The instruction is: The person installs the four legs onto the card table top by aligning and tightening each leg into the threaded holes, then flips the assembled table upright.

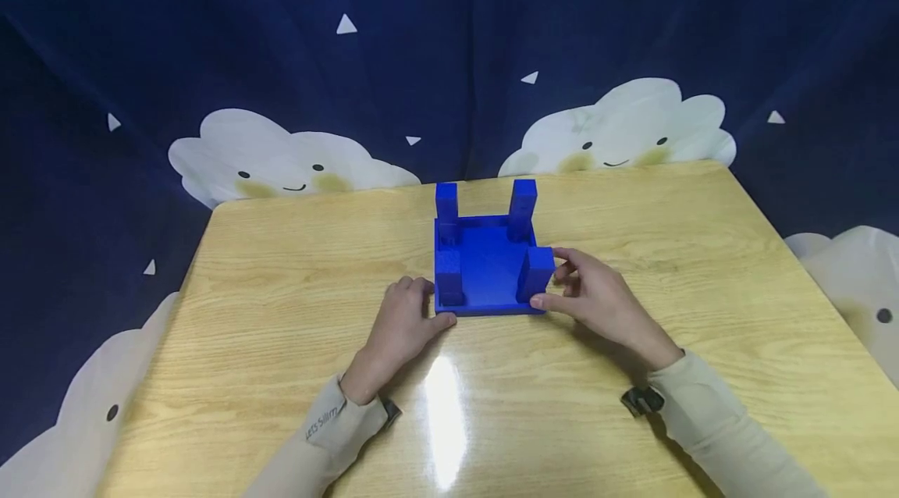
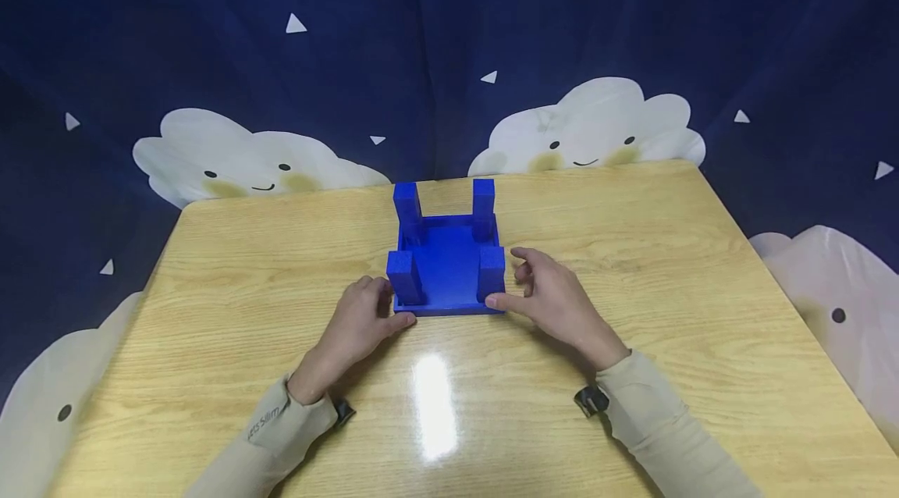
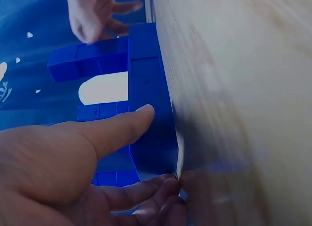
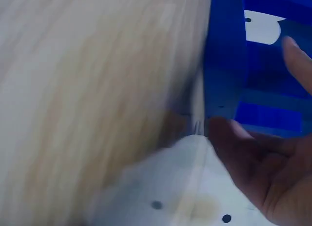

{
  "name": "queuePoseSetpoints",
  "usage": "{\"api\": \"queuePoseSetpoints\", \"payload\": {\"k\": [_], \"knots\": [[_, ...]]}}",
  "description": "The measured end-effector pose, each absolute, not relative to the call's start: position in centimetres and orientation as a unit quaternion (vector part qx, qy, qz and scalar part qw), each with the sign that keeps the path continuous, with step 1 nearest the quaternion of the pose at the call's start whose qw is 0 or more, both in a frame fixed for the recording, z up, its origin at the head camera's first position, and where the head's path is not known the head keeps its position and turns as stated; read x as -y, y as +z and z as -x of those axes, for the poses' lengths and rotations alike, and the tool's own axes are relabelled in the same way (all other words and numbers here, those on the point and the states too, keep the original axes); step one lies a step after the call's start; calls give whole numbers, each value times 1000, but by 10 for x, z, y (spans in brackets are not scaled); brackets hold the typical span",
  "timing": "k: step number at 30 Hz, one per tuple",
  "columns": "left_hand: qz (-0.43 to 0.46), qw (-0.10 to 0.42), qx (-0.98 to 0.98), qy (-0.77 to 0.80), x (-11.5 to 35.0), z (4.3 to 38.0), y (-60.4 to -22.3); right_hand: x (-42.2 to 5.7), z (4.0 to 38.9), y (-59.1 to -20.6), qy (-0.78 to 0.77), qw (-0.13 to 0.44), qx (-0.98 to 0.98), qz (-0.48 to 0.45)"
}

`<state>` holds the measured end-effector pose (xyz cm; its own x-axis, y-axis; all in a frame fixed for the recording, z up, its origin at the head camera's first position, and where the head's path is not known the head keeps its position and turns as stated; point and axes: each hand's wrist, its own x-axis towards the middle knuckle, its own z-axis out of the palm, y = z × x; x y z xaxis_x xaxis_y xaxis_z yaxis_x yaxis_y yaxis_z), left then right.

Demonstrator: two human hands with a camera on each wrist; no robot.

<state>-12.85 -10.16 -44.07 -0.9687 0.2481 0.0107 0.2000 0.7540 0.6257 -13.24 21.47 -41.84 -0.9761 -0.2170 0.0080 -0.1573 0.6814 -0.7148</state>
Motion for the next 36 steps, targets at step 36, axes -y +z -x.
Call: {"api": "queuePoseSetpoints", "payload": {"k": [36], "knots": [[-139, -26, -920, 365, 92, 106, -430, -200, 110, -420, -295, 9, -949, 113]]}}
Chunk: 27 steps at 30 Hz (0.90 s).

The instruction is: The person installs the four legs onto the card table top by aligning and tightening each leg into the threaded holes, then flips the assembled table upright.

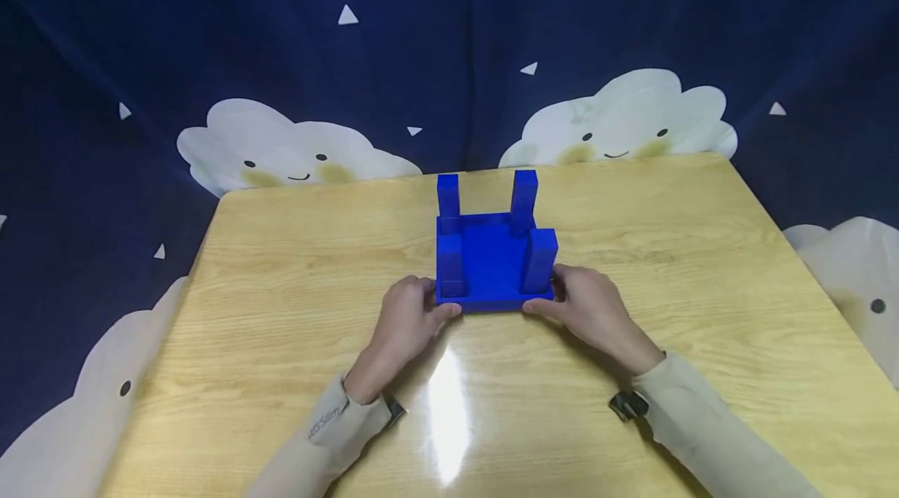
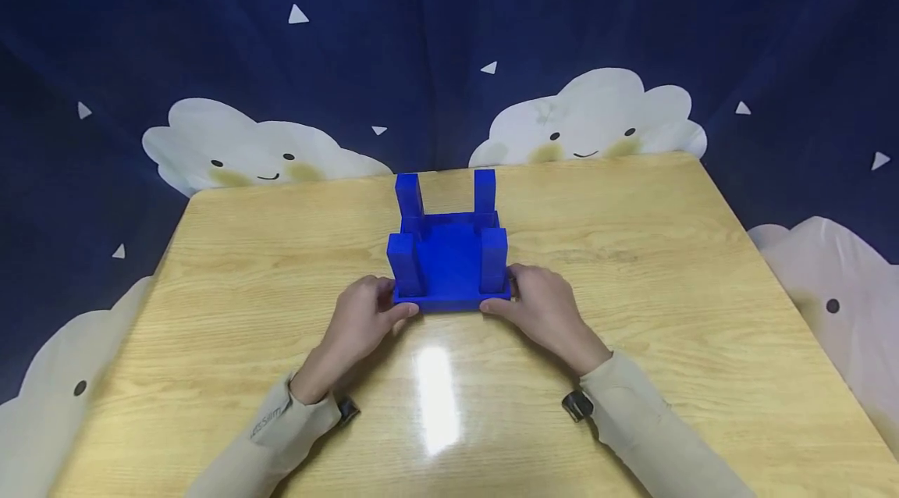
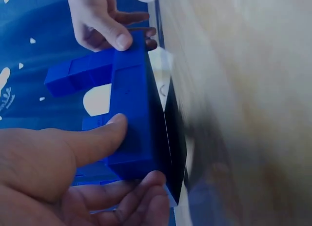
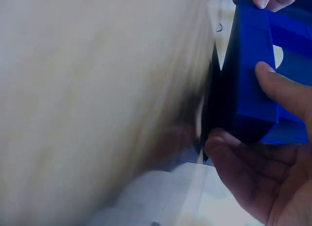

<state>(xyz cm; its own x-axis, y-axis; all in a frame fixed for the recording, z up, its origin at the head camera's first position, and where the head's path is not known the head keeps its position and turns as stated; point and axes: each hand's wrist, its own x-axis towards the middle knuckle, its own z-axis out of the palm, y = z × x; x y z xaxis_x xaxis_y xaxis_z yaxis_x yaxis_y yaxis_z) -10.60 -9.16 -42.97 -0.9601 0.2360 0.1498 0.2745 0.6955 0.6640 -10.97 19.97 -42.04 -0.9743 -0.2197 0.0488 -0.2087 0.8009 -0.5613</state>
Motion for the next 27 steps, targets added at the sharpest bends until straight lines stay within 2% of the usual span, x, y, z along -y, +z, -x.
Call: {"api": "queuePoseSetpoints", "payload": {"k": [9, 13, 22, 27], "knots": [[161, 106, 905, -379, 95, 75, -424, -205, 80, -403, -300, -22, -945, 128], [164, 124, 902, -379, 95, 66, -418, -207, 69, -393, -304, -37, -944, 126], [161, 107, 902, -386, 98, 48, -388, -210, 53, -373, -305, -69, -939, 141], [152, 81, 905, -389, 99, 54, -369, -211, 57, -363, -303, -102, -934, 160]]}}
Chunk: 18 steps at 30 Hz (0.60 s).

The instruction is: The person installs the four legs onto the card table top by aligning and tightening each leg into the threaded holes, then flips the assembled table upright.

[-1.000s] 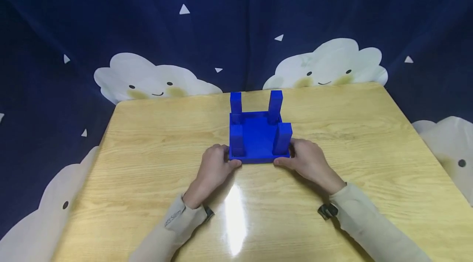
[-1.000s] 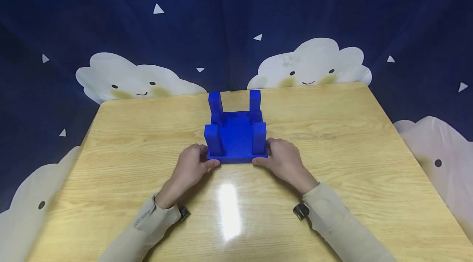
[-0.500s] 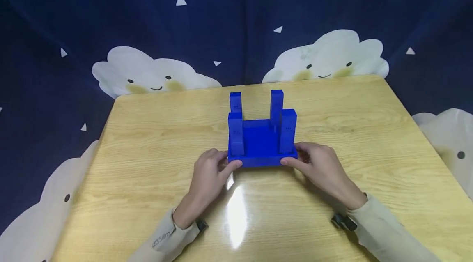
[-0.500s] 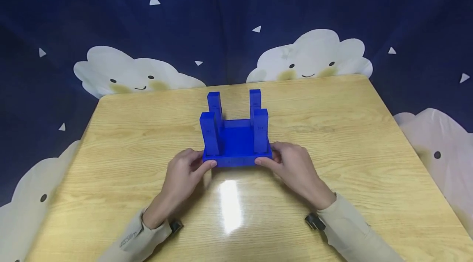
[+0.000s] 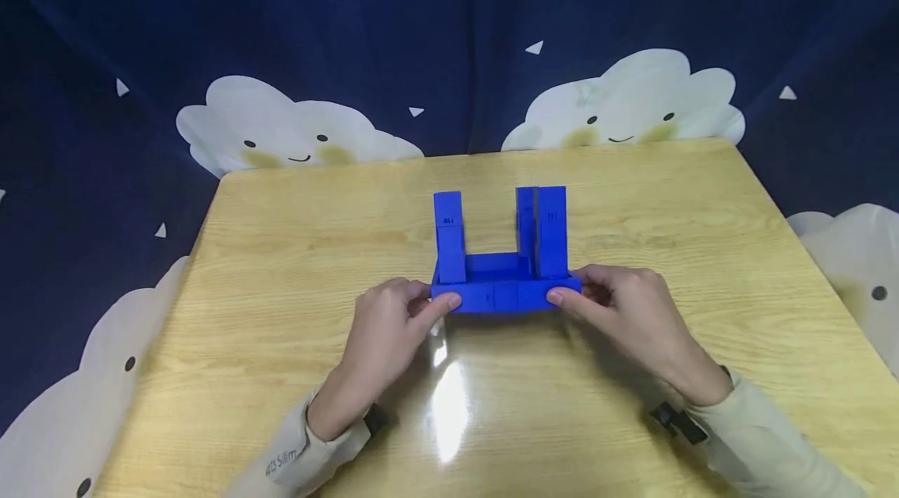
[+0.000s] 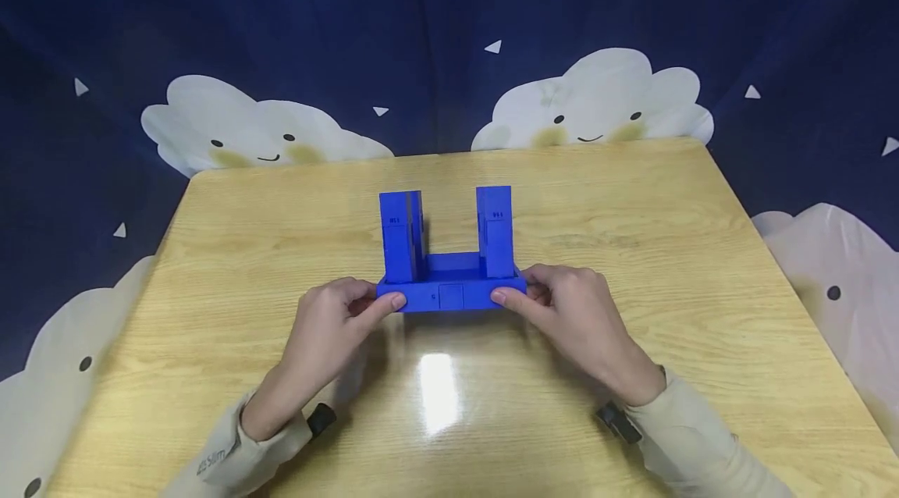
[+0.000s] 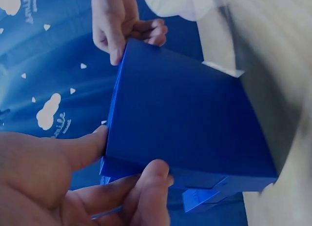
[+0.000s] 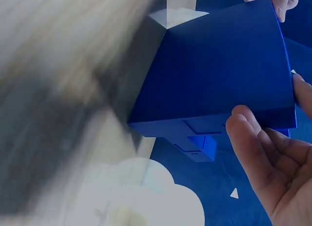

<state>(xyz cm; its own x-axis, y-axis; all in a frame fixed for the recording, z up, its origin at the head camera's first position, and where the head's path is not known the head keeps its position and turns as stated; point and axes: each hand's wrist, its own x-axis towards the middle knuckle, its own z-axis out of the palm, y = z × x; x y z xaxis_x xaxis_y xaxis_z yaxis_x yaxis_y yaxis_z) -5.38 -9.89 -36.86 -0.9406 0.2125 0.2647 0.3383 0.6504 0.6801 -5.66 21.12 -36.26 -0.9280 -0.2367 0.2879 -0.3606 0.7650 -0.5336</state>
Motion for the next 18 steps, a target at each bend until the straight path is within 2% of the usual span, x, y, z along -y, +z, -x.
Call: {"api": "queuePoseSetpoints", "payload": {"k": [5, 9, 18], "knots": [[136, 19, 902, -409, 101, 76, -352, -213, 73, -351, 300, 93, 936, -158], [131, -5, 905, -406, 102, 94, -340, -215, 88, -342, 306, 74, 938, -148], [87, -99, 910, -392, 105, 131, -315, -217, 123, -326, 307, -9, 942, -136]]}}
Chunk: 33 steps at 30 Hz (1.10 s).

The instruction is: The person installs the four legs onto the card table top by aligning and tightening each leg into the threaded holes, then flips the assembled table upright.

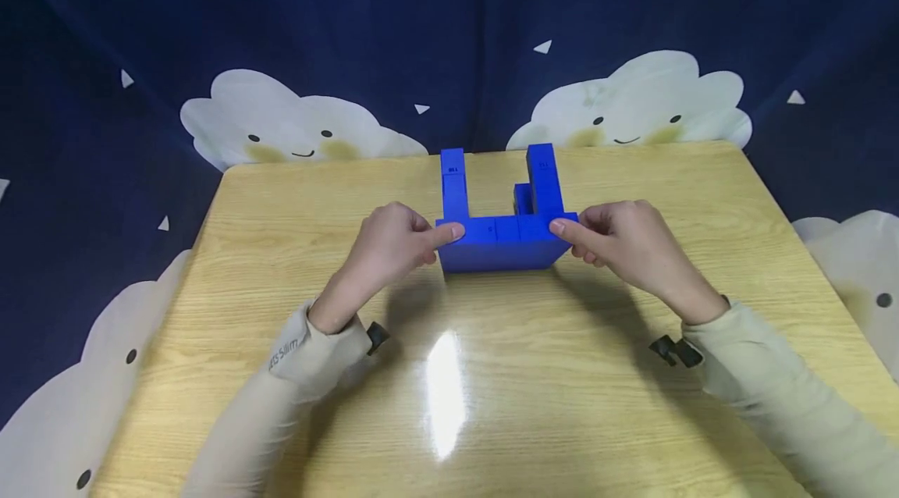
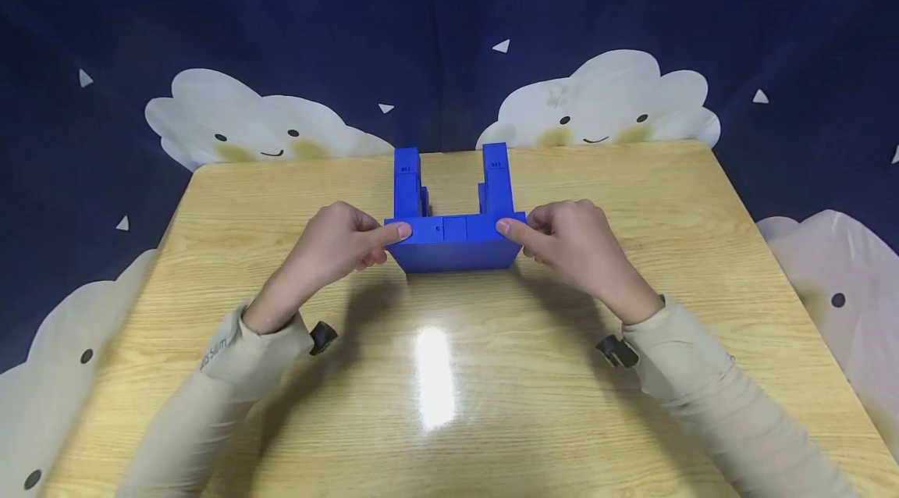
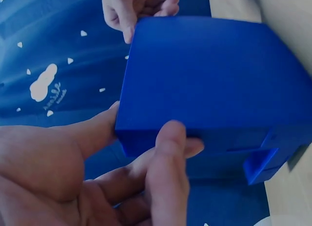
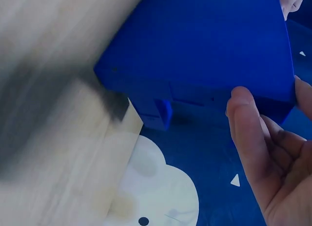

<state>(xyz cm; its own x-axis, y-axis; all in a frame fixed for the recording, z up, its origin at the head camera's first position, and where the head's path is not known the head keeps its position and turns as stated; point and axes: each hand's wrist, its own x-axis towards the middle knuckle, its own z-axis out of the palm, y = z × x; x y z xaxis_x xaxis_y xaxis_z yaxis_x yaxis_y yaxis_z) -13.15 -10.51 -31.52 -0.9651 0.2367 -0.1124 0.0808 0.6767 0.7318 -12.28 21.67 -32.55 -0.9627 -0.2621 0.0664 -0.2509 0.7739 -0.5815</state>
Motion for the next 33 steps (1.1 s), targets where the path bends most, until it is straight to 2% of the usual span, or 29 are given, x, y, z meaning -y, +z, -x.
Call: {"api": "queuePoseSetpoints", "payload": {"k": [6, 15, 19, 26, 33], "knots": [[-71, 159, -909, 379, 105, 155, -302, -215, 142, -315, -306, 58, -942, 127], [-43, 202, -896, 392, 102, 167, -296, -216, 159, -308, -303, 119, -940, 105], [-39, 209, -898, 385, 102, 169, -295, -217, 161, -306, -296, 112, -944, 97], [-48, 214, -905, 365, 104, 177, -292, -219, 164, -309, -281, 48, -952, 111], [-45, 217, -902, 370, 105, 180, -292, -221, 167, -312, -283, 47, -953, 103]]}}
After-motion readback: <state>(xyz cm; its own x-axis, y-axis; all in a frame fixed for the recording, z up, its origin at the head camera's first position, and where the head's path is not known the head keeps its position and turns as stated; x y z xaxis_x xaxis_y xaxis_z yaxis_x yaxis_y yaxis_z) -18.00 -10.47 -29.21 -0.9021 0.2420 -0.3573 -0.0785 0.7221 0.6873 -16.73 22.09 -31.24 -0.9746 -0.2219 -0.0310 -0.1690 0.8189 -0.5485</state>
